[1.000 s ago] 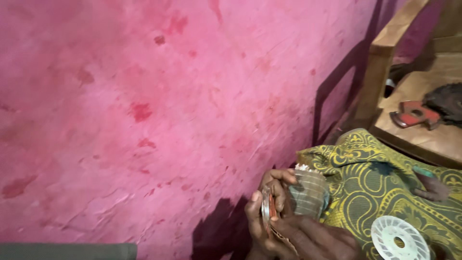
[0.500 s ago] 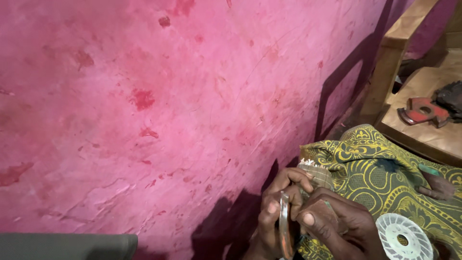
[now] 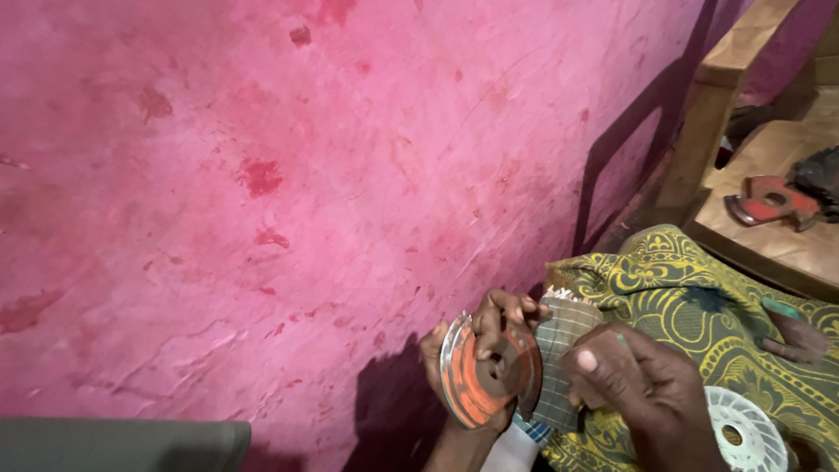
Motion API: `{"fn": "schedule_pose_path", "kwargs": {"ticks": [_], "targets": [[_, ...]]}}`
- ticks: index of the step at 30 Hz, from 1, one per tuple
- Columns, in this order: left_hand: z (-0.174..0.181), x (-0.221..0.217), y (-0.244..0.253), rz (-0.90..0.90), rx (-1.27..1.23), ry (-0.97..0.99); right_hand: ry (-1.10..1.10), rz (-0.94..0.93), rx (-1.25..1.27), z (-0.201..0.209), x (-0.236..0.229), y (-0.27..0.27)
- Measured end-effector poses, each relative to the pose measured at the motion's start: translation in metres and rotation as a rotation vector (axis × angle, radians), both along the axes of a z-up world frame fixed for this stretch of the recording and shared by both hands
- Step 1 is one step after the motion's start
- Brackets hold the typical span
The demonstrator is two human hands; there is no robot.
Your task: The person manipulates a circular metal component by hand, unscrewing parts and cleaning the inner surfaces with a small piece of abrasive material.
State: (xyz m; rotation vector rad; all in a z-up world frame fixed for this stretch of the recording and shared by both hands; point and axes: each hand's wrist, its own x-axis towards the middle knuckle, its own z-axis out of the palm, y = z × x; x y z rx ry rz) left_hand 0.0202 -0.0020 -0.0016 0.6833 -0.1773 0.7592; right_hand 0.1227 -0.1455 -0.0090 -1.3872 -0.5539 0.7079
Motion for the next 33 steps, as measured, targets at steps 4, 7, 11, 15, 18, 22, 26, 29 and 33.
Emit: {"fn": "schedule_pose_path", "kwargs": {"ticks": [4, 7, 11, 15, 18, 22, 26, 29, 33], "targets": [[-0.002, -0.001, 0.003, -0.03, -0.066, 0.018, 0.045, -0.016, 0.036, -0.008, 0.004, 0.005], [0.0, -0.003, 0.004, -0.029, -0.103, 0.048, 0.065, -0.007, 0.064, -0.012, 0.004, 0.007], [0.002, -0.004, 0.004, -0.029, -0.135, 0.06, 0.04, -0.003, 0.034, -0.012, 0.005, 0.009], [0.001, -0.003, 0.003, -0.034, -0.136, 0.042, 0.063, -0.021, 0.031, -0.011, 0.008, 0.009], [0.0, -0.003, 0.003, -0.032, -0.154, 0.043, 0.079, -0.012, 0.027, -0.012, 0.01, 0.01], [0.0, -0.002, 0.003, -0.039, -0.166, 0.02, 0.097, -0.012, -0.009, -0.014, 0.014, 0.011], [0.0, -0.001, 0.003, -0.025, -0.134, 0.042, 0.131, -0.007, 0.0, -0.016, 0.015, 0.012], [-0.003, -0.002, 0.004, 0.001, -0.047, 0.062, 0.172, 0.025, 0.024, -0.019, 0.013, 0.014], [-0.008, -0.001, 0.004, -0.005, -0.021, 0.033, 0.153, 0.03, -0.016, -0.022, 0.014, 0.012]]}}
